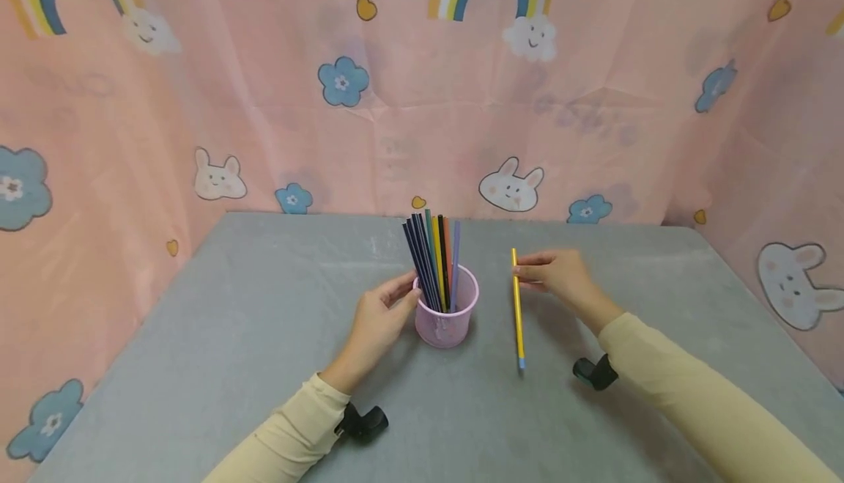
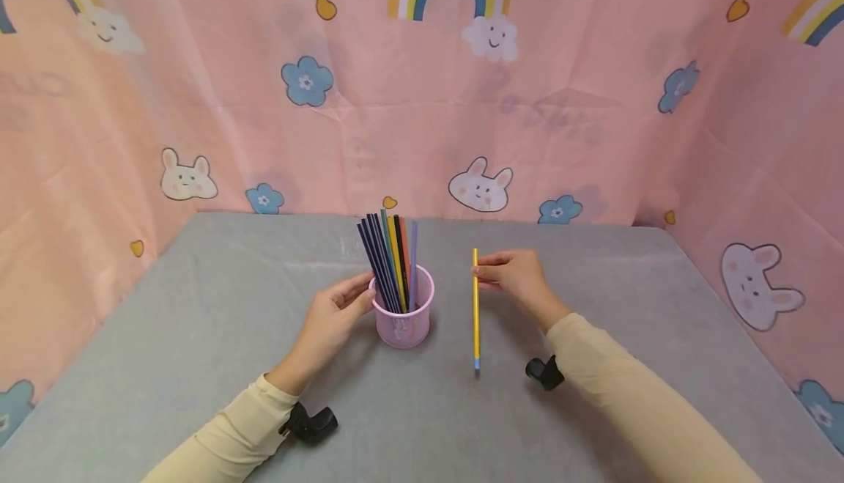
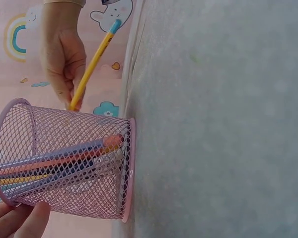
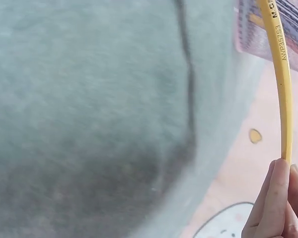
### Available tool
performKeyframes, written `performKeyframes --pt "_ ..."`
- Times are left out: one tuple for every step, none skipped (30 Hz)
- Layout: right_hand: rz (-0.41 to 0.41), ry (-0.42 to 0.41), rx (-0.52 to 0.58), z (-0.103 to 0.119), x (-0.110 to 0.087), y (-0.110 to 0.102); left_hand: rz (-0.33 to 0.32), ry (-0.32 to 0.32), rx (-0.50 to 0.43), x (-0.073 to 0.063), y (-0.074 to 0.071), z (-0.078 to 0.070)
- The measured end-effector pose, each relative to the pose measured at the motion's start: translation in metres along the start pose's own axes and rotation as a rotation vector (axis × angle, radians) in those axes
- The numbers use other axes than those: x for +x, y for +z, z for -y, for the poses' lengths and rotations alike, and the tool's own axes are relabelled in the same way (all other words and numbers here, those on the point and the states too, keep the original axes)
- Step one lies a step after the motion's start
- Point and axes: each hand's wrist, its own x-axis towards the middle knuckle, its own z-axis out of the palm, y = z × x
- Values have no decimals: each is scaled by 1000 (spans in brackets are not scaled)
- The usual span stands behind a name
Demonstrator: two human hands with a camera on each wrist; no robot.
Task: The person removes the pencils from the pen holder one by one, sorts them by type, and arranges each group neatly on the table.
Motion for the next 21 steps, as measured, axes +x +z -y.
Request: performKeyframes --pt "4 7 -5 -2 0 1 2 -2 -3 -1 0 0" --pt "11 11 -8 -3 0 2 2 -5 -5 -1 0 1" --pt "16 13 -9 -5 0 4 1 -3 -7 -1 0 2" --pt "21 14 -7 -7 1 5 -1 0 -7 -2 0 2" --pt "25 16 -4 -10 1 6 -2 4 -6 -3 0 3" --pt "29 20 2 -11 2 7 -5 1 -6 -3 0 3" --pt "37 21 11 -13 2 8 -7 3 -4 -3 0 4" --pt "44 25 20 -15 2 9 -8 6 -3 -4 0 4" --pt "47 30 29 -16 3 10 -9 4 -6 -4 0 4" --pt "51 35 45 -17 4 10 -9 3 -4 -5 0 4" --pt "51 41 58 -18 5 10 -9 1 -6 -5 0 4" --pt "53 46 66 -19 5 9 -10 -4 -8 -5 1 4" --pt "55 49 70 -19 6 9 -10 -3 -10 -5 1 4" --pt "55 52 75 -20 6 9 -11 -2 -11 -4 1 3" --pt "55 57 79 -20 7 9 -12 -5 -11 -4 1 3" --pt "55 60 83 -20 7 8 -13 -5 -11 -4 2 2" --pt "56 62 83 -20 7 8 -13 -4 -12 -3 2 2" --pt "56 61 80 -20 8 8 -14 -4 -10 -2 2 1" --pt "54 62 77 -20 8 8 -15 -2 -11 -2 3 1" --pt "53 62 70 -20 9 8 -16 -1 -12 -1 3 1" --pt "50 66 63 -20 9 9 -15 -5 -16 -1 3 1"
